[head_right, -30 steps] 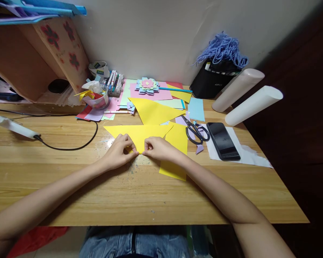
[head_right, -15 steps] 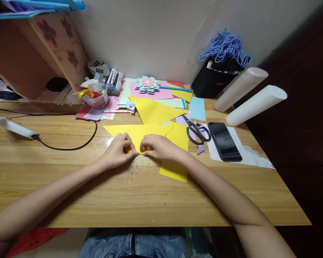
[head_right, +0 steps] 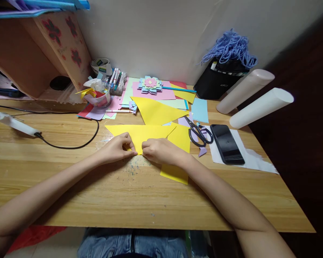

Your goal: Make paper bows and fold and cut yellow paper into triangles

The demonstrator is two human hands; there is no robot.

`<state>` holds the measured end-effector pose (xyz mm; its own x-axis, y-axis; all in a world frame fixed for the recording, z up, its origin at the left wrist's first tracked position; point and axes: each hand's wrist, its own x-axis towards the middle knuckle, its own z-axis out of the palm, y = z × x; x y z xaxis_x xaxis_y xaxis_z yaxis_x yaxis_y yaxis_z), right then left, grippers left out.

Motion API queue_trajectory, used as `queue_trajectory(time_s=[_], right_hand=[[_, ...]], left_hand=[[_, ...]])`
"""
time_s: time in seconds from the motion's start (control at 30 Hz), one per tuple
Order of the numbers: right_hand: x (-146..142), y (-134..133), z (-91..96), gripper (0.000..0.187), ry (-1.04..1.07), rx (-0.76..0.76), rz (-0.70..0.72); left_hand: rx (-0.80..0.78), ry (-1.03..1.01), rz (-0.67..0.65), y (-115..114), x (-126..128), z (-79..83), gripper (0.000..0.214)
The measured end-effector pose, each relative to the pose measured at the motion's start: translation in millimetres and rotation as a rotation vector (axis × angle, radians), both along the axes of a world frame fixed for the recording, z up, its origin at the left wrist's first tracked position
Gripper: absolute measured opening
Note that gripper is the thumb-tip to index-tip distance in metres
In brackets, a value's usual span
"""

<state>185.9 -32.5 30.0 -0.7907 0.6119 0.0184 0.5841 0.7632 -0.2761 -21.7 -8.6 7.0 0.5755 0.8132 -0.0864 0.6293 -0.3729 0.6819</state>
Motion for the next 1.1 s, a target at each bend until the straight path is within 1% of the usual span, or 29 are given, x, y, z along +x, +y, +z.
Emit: queue_trajectory(time_s=[0.17, 0.33, 0.47, 0.53, 0.63, 0.77, 0.83, 1.0, 1.1], right_hand=[[0.2, -1.3, 1.4, 0.026, -0.019, 0.053, 0.018], [2.8, -0.1, 4.0, 0.024, -0.047, 0.011, 0.013], [7.2, 2.3, -0.5, 0.022, -0.024, 0.007, 0.003], [10.1, 3.7, -3.9, 0.022, -0.010, 0.044, 0.027], [13.2, 4.8, -6.8, 0.023, -0.004, 0.080, 0.104], [10.8, 3.8, -4.1, 0.026, -0.048, 0.079, 0.164], [7.6, 2.7, -1.8, 0.024, -0.056, 0.049, 0.142], [4.2, 0.6, 0.0, 0.019, 0.001, -0.096, -0.027], [6.1, -0.1, 0.8, 0.020, 0.013, -0.106, -0.018]], left_hand=[[-0.003, -0.013, 0.014, 1.2, -0.2, -2.3, 0.017], [-0.042, -0.026, 0.015, 3.6, -1.2, -3.1, 0.017], [-0.052, -0.037, -0.002, 4.0, -1.6, -2.8, 0.016], [-0.054, -0.037, -0.003, 3.3, -1.8, -2.2, 0.015], [-0.054, -0.032, 0.003, 2.2, -2.2, -1.6, 0.014], [-0.042, -0.040, 0.002, 2.0, -2.7, -3.0, 0.013], [-0.043, -0.043, 0.000, 2.4, -2.7, -3.8, 0.013], [-0.060, -0.038, -0.014, 3.5, -3.2, -2.9, 0.014], [-0.071, -0.031, -0.019, 4.1, -3.8, -2.1, 0.015]])
